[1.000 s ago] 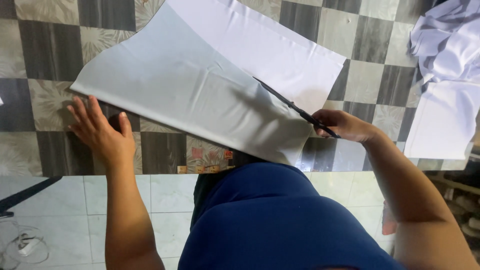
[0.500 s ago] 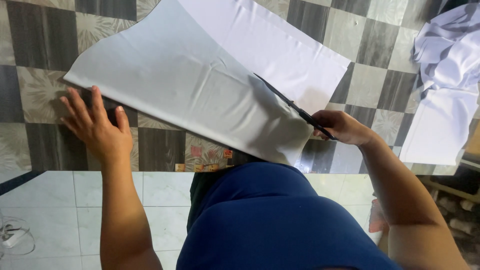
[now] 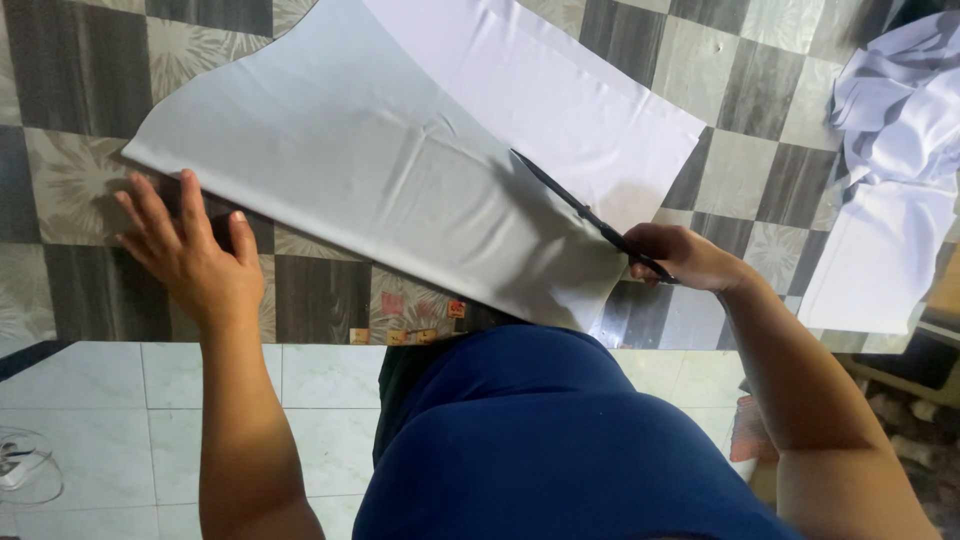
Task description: The person cuts a large piece of white fabric into smaller sections using a pair of scissors. They hold the fabric with one hand and cut along straight lines, then fold and cut the fabric again to create smaller pieces.
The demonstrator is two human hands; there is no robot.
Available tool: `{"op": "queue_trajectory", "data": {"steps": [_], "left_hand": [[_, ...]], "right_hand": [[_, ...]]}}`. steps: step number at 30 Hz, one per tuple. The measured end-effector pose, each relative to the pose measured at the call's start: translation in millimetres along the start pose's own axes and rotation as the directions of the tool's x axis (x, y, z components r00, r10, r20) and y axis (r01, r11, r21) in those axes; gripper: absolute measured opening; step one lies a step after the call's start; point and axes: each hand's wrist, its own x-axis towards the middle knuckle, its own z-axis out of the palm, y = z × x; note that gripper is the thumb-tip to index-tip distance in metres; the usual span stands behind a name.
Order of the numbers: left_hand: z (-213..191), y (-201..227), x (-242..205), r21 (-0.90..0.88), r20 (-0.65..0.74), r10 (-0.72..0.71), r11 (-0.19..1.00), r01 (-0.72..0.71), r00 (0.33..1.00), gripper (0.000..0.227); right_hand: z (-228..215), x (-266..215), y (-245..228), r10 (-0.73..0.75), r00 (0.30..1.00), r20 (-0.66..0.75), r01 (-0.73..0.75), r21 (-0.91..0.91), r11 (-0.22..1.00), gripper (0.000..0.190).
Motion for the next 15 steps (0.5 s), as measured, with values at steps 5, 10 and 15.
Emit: {"op": "queue_trajectory", "data": {"steps": [5, 10, 15], "left_hand": [[-3, 2, 1, 0.003, 0.010, -0.004, 1.000, 0.004, 1.000, 0.052], [-2, 2, 1, -0.005, 0.013, -0.014, 1.000, 0.014, 1.000, 0.051], [-1, 1, 1, 0.005, 0.010, -0.007, 1.000, 0.007, 1.000, 0.051]], "right_hand": [[0, 8, -2, -0.040, 0.999, 0.032, 0.034, 0.165, 0.986, 0.037], [2, 19, -15, 0.003, 1.000, 0.019, -0.005, 0.148, 0.989, 0.036], [1, 27, -21, 0.052, 0.999, -0.004, -0.051, 0.143, 0.988, 0.034]]}}
